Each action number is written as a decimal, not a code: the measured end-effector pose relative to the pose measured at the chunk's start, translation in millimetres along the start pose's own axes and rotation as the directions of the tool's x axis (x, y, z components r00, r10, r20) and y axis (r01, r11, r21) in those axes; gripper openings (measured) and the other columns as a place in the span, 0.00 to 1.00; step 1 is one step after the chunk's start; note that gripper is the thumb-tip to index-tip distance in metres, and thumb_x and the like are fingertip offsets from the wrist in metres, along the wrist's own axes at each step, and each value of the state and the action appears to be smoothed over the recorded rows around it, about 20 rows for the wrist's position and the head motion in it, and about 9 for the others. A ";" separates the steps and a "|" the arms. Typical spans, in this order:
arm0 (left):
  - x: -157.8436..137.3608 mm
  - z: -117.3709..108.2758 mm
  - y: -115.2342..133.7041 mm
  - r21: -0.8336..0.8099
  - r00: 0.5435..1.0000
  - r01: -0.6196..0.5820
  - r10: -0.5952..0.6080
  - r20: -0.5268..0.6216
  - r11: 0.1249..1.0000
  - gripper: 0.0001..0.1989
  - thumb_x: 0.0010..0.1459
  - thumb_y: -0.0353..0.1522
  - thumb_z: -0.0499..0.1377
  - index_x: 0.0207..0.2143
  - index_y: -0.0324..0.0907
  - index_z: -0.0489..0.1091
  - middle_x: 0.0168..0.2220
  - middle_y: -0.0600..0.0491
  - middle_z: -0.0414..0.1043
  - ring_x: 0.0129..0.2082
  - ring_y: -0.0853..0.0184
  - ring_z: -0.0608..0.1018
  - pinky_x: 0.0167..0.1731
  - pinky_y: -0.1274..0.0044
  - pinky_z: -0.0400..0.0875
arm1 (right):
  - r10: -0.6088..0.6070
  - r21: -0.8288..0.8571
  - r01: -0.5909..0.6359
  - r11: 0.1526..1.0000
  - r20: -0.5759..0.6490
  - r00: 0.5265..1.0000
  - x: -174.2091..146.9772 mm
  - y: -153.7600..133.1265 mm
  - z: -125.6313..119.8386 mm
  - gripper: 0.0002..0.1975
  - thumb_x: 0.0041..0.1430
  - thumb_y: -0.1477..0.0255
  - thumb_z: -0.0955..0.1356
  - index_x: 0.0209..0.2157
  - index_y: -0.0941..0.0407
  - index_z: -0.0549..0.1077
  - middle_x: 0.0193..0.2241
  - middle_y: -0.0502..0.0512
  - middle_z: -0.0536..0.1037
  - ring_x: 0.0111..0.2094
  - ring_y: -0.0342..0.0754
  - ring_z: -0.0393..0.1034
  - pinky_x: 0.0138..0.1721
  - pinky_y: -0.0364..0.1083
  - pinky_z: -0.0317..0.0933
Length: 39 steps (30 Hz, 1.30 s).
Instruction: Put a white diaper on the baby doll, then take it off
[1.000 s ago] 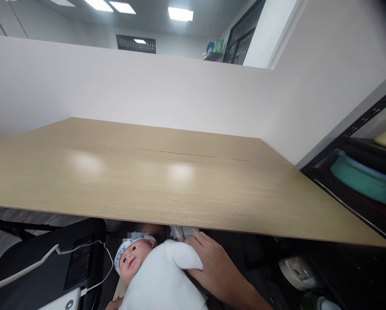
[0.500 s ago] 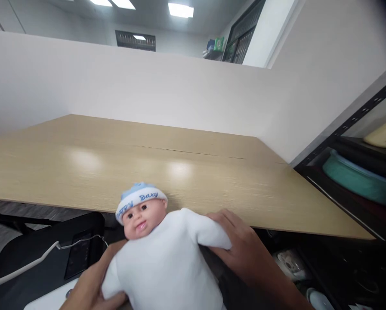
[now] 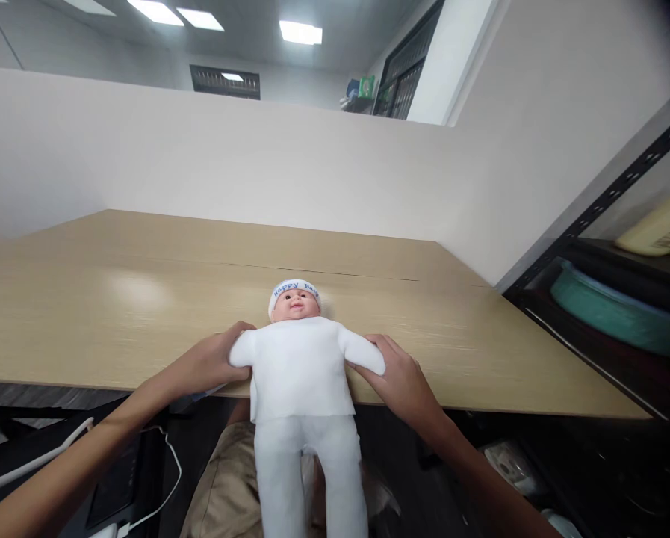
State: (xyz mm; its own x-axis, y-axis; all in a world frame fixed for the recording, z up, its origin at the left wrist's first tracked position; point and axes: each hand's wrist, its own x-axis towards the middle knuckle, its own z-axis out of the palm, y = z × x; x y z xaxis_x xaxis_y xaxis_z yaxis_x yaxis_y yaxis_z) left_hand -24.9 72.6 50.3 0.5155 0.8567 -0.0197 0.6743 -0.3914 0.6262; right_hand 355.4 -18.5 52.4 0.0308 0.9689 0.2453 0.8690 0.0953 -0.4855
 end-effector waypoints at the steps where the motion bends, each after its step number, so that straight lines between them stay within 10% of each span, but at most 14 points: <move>1: 2.4 2.7 -5.5 0.028 1.000 0.020 -0.020 -0.013 0.999 0.32 0.56 0.42 0.64 0.62 0.50 0.66 0.52 0.49 0.83 0.48 0.50 0.84 0.45 0.68 0.74 | 0.017 0.007 -0.017 1.000 0.006 1.000 -0.2 3.6 2.0 0.15 0.70 0.55 0.69 0.50 0.49 0.75 0.48 0.56 0.83 0.46 0.58 0.78 0.44 0.51 0.67; 10: 19.6 13.2 -21.4 0.256 0.989 0.110 -0.081 -0.124 0.960 0.12 0.61 0.43 0.60 0.43 0.47 0.68 0.44 0.47 0.83 0.43 0.50 0.84 0.36 0.70 0.66 | 0.041 -0.022 -0.040 0.999 0.048 0.998 16.5 32.5 22.3 0.16 0.70 0.51 0.68 0.43 0.50 0.74 0.41 0.55 0.83 0.40 0.58 0.78 0.39 0.51 0.65; 30: 224.8 -32.8 -88.8 0.369 0.975 0.096 -0.012 -0.223 0.924 0.24 0.60 0.54 0.61 0.47 0.46 0.71 0.49 0.45 0.85 0.48 0.47 0.85 0.37 0.69 0.71 | -0.120 -0.108 0.115 0.988 -0.044 0.992 226.2 89.0 67.1 0.21 0.72 0.50 0.68 0.51 0.52 0.77 0.47 0.60 0.85 0.46 0.60 0.79 0.43 0.50 0.66; 39: 291.8 -41.1 -112.0 0.534 0.942 0.177 0.015 -0.336 0.827 0.29 0.64 0.56 0.57 0.51 0.42 0.71 0.44 0.39 0.85 0.46 0.44 0.85 0.44 0.64 0.70 | -0.120 -0.185 0.103 0.977 -0.082 0.989 303.2 103.7 87.1 0.20 0.71 0.48 0.68 0.40 0.51 0.73 0.40 0.58 0.84 0.39 0.57 0.77 0.36 0.49 0.61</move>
State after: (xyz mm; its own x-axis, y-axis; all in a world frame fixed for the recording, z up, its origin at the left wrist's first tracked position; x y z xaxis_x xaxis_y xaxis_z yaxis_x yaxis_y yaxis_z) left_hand 28.3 380.2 6.5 0.3180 0.9137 0.2529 0.9312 -0.3511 0.0978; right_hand 411.9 305.1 3.4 -0.0334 0.9286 0.3695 0.9438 0.1509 -0.2941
